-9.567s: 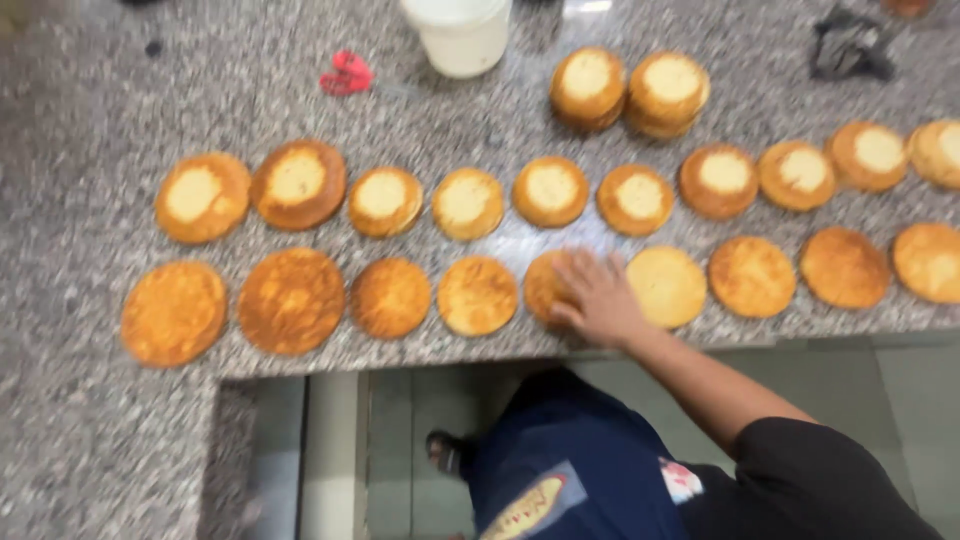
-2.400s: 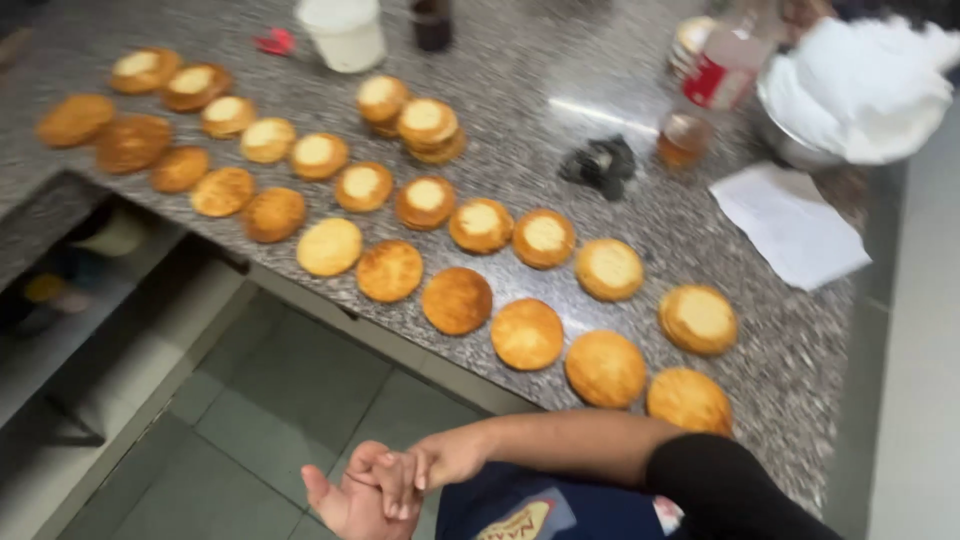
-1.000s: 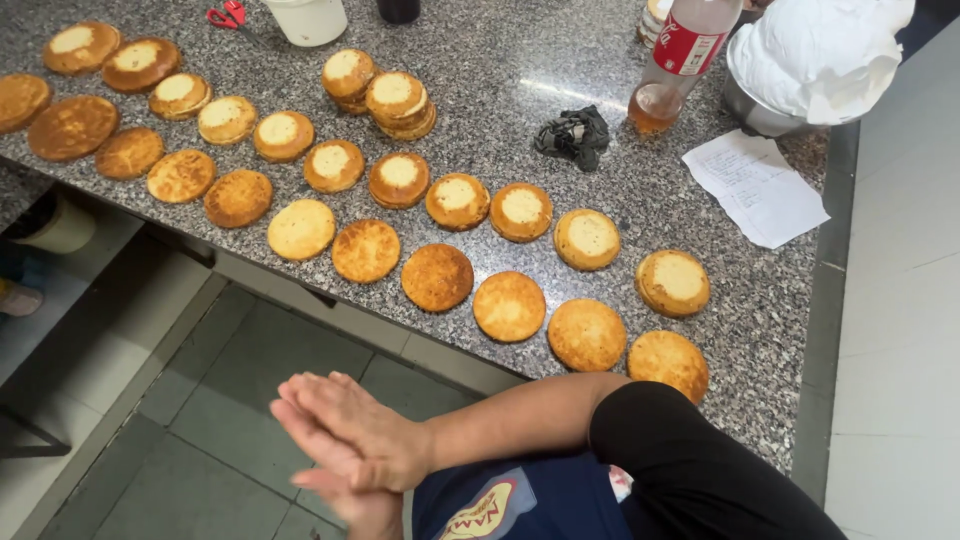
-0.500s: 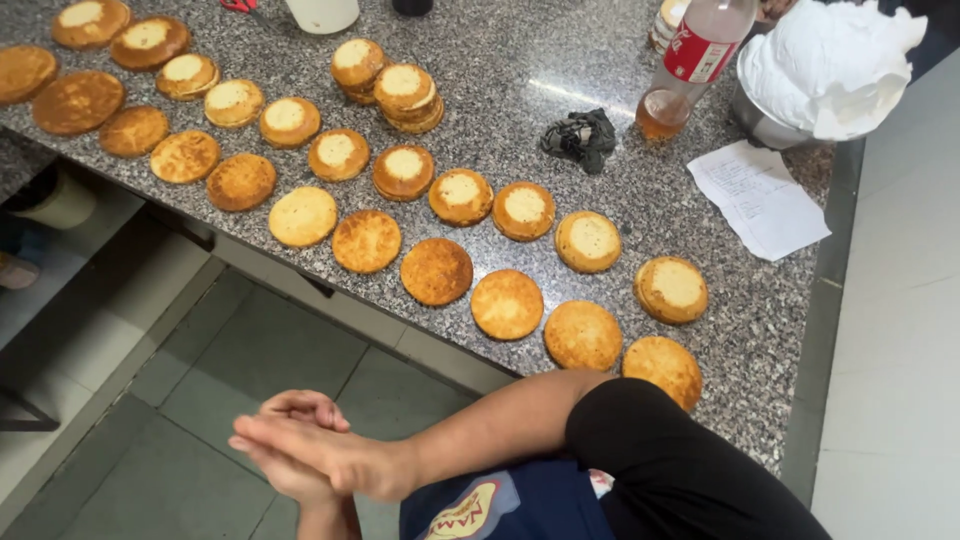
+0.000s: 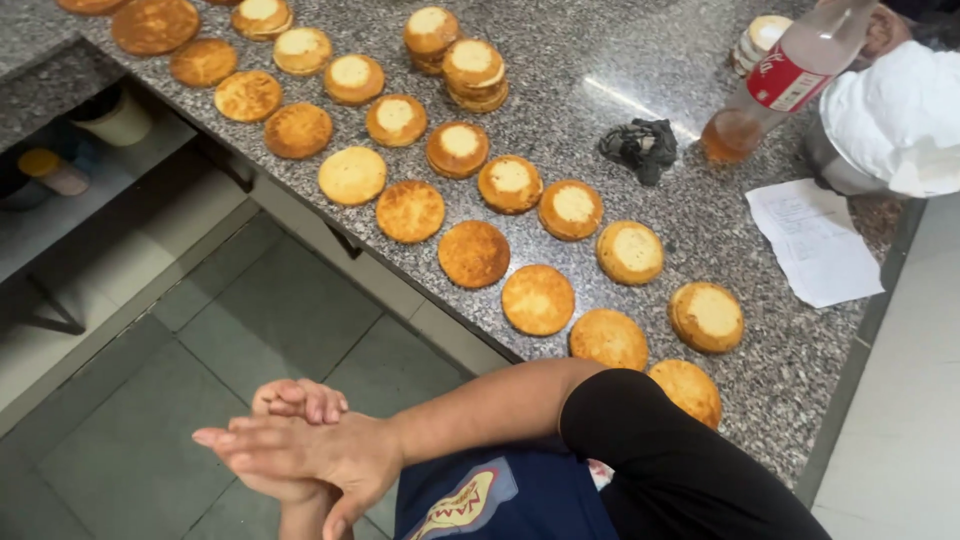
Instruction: The person is organizing and slicing individual round cake layers on a counter.
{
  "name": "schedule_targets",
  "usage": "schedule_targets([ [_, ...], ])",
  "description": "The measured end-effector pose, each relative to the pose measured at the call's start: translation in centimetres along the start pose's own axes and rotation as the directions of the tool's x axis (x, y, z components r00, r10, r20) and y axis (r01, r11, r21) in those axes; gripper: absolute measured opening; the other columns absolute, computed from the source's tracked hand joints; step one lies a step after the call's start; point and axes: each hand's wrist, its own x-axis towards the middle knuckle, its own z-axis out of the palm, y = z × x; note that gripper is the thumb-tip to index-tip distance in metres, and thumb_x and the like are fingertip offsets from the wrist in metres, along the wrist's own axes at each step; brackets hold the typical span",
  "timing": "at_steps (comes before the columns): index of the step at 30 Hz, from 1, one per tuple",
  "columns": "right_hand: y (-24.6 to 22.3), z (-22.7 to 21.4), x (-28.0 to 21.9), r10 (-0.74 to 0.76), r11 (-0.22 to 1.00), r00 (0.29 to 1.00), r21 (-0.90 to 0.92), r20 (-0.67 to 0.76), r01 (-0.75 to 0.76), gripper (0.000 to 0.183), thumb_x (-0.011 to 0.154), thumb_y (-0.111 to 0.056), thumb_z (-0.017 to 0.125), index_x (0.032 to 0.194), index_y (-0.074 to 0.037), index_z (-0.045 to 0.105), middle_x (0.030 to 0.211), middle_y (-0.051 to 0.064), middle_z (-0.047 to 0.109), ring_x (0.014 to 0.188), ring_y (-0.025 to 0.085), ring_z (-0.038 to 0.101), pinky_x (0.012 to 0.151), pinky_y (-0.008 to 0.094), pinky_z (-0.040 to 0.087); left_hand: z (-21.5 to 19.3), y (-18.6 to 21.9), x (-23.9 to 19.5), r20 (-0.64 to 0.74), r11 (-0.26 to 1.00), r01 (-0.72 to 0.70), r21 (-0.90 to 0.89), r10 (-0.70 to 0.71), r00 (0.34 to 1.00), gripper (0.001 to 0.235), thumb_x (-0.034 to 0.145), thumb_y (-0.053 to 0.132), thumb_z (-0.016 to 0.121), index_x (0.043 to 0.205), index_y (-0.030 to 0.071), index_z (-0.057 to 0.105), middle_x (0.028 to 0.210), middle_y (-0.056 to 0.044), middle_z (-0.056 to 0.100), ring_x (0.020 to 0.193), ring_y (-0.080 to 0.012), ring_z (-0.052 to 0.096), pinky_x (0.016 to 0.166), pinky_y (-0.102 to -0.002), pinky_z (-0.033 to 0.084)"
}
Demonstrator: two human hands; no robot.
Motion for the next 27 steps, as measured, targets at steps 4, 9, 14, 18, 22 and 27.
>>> schedule_targets([
  [4,-1.6,1.7,1.4,0.045,0.959,0.998,0.283,-0.038,-0.032,0.097,0.099,-0.073,0.04,0.171,-0.013,0.014,0.175,0.009,0.008,0.161,0.025,0.007,0.135,0.039,0.008,-0.4,0.2,0.2,-0.073,0.952,-0.183,0.245,0.206,0.976,0.087,0.104,0.082,0.034,0.126,-0.002,0.047,0.093,-0.014,0.054,0.071,-0.0225,0.046,0.069,-0.038,0.041],
  [9,1.7,-0.5,2.1,0.249,0.925,0.942,0.344,-0.226,-0.162,0.088,0.107,-0.066,0.03,0.17,-0.006,0.013,0.174,0.01,0.012,0.162,0.02,0.01,0.139,0.036,0.01,-3.1,-4.7,2.1,-0.125,0.698,-0.293,0.653,0.481,0.868,0.093,0.105,0.07,0.034,0.162,-0.003,0.033,0.129,-0.017,0.05,0.099,-0.0237,0.045,0.084,-0.036,0.037],
  [14,4.5,1.5,2.3,0.474,0.816,0.814,0.515,-0.337,-0.263,0.082,0.112,-0.057,0.029,0.168,0.0,0.014,0.174,0.014,0.018,0.163,0.021,0.016,0.135,0.035,0.016,2.3,-3.2,-1.3,-0.025,0.653,-0.233,0.721,0.361,0.932,0.093,0.11,0.069,0.025,0.168,-0.002,0.008,0.177,-0.019,0.009,0.165,-0.031,0.015,0.135,-0.043,0.017],
  [18,7.1,3.3,0.5,0.735,0.51,0.641,0.803,-0.221,-0.308,0.081,0.112,-0.058,0.025,0.165,0.003,0.022,0.17,0.017,0.027,0.159,0.028,0.023,0.129,0.037,0.02,1.1,-2.7,-0.1,0.251,0.312,-0.348,0.884,0.31,0.917,0.088,0.11,0.067,0.02,0.167,0.001,0.01,0.176,-0.016,0.007,0.165,-0.0342,0.005,0.134,-0.049,0.008],
  [22,8.3,5.5,-3.2,0.868,0.118,0.483,0.896,0.116,-0.427,0.075,0.109,-0.063,0.02,0.162,-0.011,0.026,0.169,0.006,0.027,0.159,0.02,0.022,0.126,0.035,0.02,-4.6,-1.5,1.7,0.394,-0.277,-0.328,0.903,0.23,0.89,0.073,0.109,0.052,0.019,0.158,0.001,0.037,0.167,-0.016,0.036,0.161,-0.0389,0.022,0.13,-0.058,0.002],
  [27,10.7,4.8,-7.7,0.799,0.021,0.521,0.852,0.3,-0.523,0.074,0.113,-0.069,0.018,0.14,-0.008,0.051,0.158,0.004,0.042,0.142,0.019,0.038,0.11,0.038,0.033,-12.0,2.2,3.1,-0.072,-0.494,0.185,0.849,0.238,0.968,0.061,0.108,0.04,0.031,0.148,0.0,0.053,0.161,-0.03,0.036,0.152,-0.0481,0.022,0.118,-0.064,0.008],
])
